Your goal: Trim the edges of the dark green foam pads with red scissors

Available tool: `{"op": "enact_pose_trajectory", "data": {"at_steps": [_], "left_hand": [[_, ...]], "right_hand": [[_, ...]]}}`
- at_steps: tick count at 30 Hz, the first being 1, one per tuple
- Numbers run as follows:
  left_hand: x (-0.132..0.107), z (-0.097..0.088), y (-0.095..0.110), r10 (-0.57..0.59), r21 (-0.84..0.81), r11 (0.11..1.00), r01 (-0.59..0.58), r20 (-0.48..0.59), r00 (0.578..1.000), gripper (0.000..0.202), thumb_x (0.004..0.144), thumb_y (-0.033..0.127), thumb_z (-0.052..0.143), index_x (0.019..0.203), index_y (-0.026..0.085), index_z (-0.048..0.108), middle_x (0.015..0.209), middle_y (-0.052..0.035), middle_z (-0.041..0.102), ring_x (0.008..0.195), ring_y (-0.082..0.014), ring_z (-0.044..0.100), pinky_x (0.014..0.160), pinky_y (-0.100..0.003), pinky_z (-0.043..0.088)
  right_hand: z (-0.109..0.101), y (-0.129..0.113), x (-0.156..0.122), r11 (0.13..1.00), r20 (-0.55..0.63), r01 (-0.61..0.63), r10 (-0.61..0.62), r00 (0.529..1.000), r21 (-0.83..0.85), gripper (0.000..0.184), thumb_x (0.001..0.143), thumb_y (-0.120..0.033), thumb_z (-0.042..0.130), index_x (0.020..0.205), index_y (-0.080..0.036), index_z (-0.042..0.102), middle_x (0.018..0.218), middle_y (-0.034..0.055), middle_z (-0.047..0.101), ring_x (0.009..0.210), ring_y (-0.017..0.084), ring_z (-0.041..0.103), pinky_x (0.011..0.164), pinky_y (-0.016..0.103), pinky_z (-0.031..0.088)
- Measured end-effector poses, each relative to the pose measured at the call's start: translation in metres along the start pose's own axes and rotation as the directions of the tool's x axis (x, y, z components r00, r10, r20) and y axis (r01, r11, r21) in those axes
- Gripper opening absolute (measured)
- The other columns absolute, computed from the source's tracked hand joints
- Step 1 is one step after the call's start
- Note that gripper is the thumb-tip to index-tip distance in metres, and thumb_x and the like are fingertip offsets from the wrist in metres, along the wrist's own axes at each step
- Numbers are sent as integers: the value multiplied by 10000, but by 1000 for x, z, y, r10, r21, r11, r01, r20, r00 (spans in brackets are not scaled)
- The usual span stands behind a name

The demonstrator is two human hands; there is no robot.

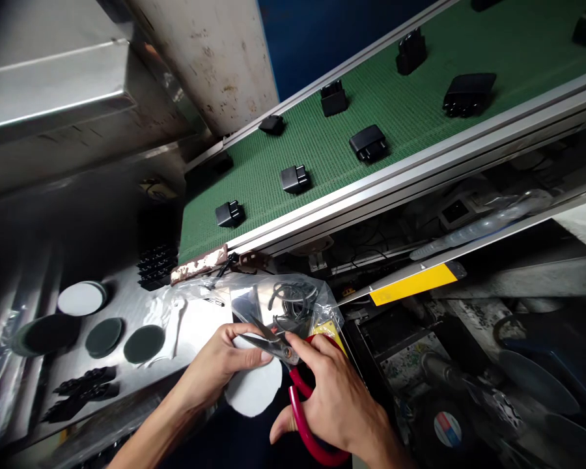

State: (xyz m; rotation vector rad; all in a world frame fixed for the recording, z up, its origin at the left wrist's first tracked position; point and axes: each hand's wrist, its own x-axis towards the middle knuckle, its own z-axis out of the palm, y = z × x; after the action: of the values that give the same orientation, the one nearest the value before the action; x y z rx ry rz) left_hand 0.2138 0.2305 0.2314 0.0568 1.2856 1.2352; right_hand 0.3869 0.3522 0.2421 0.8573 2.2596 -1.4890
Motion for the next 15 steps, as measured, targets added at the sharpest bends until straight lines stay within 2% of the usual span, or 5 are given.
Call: {"op": "enact_pose_trajectory", "data": {"at_steps": [3,6,9,12,15], "left_hand": [[0,1,1,14,-16,1000,-14,5,1000,237,638,210,823,825,112,716,850,-88,725,820,-216,651,826,-305,498],[0,-1,-2,-57,-38,998,57,0,998,259,635,242,827,816,110,697,786,-89,715,738,-221,660,723,-310,522],[0,-3,-7,-135,-27,991,134,-35,990,286,617,285,840,761,109,666,678,-69,682,571,-179,617,534,-253,476],[0,-5,-8,-144,-22,990,143,-58,988,314,619,318,841,756,109,651,665,-65,671,552,-163,607,512,-231,460],[0,-5,-6,-153,-58,987,149,-80,985,334,674,363,800,832,116,641,717,-79,683,580,-169,620,537,-241,476]], "right_hand": [[1,2,1,1000,-6,4,-4,1000,20,1093,414,-513,885,1389,-290,444,1291,56,545,1229,287,490,1075,385,400],[-2,0,5,998,-5,13,-13,1000,61,1031,431,-513,879,1354,-258,497,1200,72,607,1042,285,583,946,377,482],[-8,1,15,993,52,47,-53,997,112,742,575,-466,830,1248,-263,589,918,7,678,783,201,589,758,306,498],[-11,13,25,992,116,21,-35,993,127,467,747,-442,704,1160,-239,623,730,-38,609,670,149,525,642,260,444],[-11,28,29,993,83,-20,11,997,118,664,765,-420,682,1353,-218,451,936,2,611,833,174,556,785,298,461]]}}
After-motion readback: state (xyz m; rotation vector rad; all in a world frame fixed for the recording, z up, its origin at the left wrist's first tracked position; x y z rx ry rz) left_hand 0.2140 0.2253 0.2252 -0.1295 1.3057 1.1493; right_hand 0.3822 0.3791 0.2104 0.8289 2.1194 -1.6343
